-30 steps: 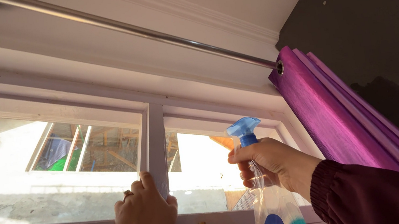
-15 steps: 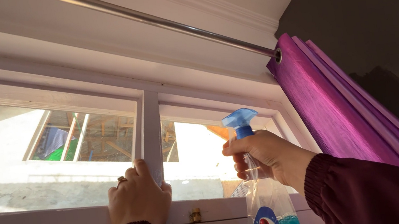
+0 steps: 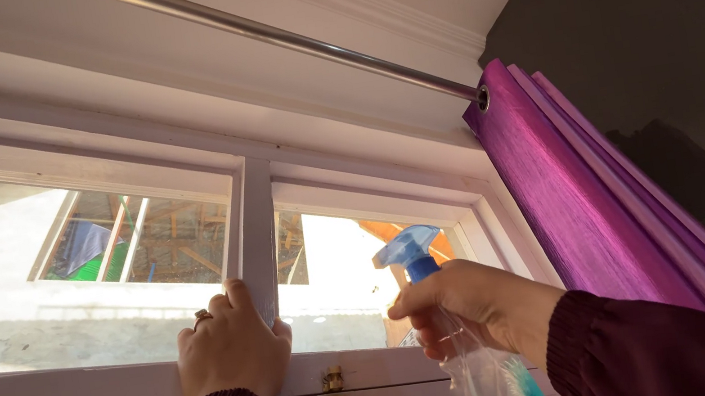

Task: Cleaning a window glass and frame with a spray bottle and cloth.

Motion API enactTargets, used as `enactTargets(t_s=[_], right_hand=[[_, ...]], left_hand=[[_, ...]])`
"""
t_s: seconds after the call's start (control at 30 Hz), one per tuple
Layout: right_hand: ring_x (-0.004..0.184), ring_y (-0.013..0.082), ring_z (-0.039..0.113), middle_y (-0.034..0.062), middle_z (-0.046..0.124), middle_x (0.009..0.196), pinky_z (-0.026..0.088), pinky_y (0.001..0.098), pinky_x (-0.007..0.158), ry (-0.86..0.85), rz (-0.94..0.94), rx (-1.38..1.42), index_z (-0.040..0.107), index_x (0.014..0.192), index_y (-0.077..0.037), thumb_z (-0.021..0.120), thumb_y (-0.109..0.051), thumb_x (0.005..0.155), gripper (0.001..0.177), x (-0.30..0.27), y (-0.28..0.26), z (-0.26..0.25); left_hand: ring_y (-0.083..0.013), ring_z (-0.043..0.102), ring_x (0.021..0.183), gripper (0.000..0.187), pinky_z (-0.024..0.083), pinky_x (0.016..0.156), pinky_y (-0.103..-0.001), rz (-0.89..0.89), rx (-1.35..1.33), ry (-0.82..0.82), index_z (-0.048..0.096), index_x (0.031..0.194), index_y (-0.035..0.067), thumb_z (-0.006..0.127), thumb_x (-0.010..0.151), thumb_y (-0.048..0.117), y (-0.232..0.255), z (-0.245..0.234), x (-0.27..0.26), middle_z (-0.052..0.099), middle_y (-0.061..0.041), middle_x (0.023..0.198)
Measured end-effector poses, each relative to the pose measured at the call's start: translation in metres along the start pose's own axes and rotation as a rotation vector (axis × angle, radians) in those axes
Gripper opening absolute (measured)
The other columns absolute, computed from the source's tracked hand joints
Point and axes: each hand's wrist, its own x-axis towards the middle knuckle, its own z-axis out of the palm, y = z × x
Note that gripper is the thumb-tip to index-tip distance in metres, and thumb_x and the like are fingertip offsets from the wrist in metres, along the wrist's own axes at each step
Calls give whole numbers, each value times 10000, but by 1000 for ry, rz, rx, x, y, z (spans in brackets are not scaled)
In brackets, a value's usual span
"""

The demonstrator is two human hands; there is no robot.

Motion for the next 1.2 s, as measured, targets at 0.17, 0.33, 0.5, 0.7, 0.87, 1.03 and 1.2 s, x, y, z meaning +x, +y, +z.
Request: enactTargets(t_s=[0.17,0.33,0.5,0.7,0.87,1.03,1.2], right_hand=[[515,182,623,81,658,602,562,325,580,119,23,-5,663,751,-59,785,-149,830,171,-5,2,-7],[519,174,619,88,654,616,585,322,567,199,3,100,706,783,-53,788,-123,811,112,-3,3,-14],[521,174,620,98,657,629,576,309,564,224,20,77,652,807,-11,815,-127,823,201,1,7,-18],[511,110,562,12,572,583,529,314,569,17,-54,144,694,990,-68,738,-162,848,176,-26,3,-12],[490,120,558,28,574,562,508,315,553,-15,-72,179,674,1040,-53,731,-164,843,233,-39,23,-28],[494,134,576,49,596,563,532,330,586,2,-50,175,652,1114,-65,726,-184,848,300,-60,38,-42],[521,114,557,7,586,629,497,339,579,-20,-60,225,644,1099,-51,713,-154,838,290,-82,71,-39]], left_hand=[[-232,673,1129,746,515,978,-388,-1,-15,-32,295,1514,47,524,979,514,1,-6,-2,621,-97,1245],[-232,674,1127,761,519,968,-381,-3,4,-24,277,1523,42,523,977,510,0,-6,-2,614,-101,1260],[-233,665,1137,739,511,973,-383,-3,-15,-35,291,1503,43,534,971,496,0,-8,-2,613,-105,1252],[-221,695,1082,680,515,971,-374,-1,-11,-59,358,1467,48,507,1001,520,0,-15,-8,638,-89,1198],[-233,662,1110,709,494,979,-384,0,-8,20,341,1479,50,521,986,526,0,-2,-5,622,-95,1215],[-320,553,1277,862,454,997,-482,51,-11,696,434,1389,22,599,687,495,19,20,-34,560,-132,1342],[-354,529,1192,490,434,980,-469,127,-867,232,627,1329,132,668,874,308,71,3,-113,590,-118,1311]])
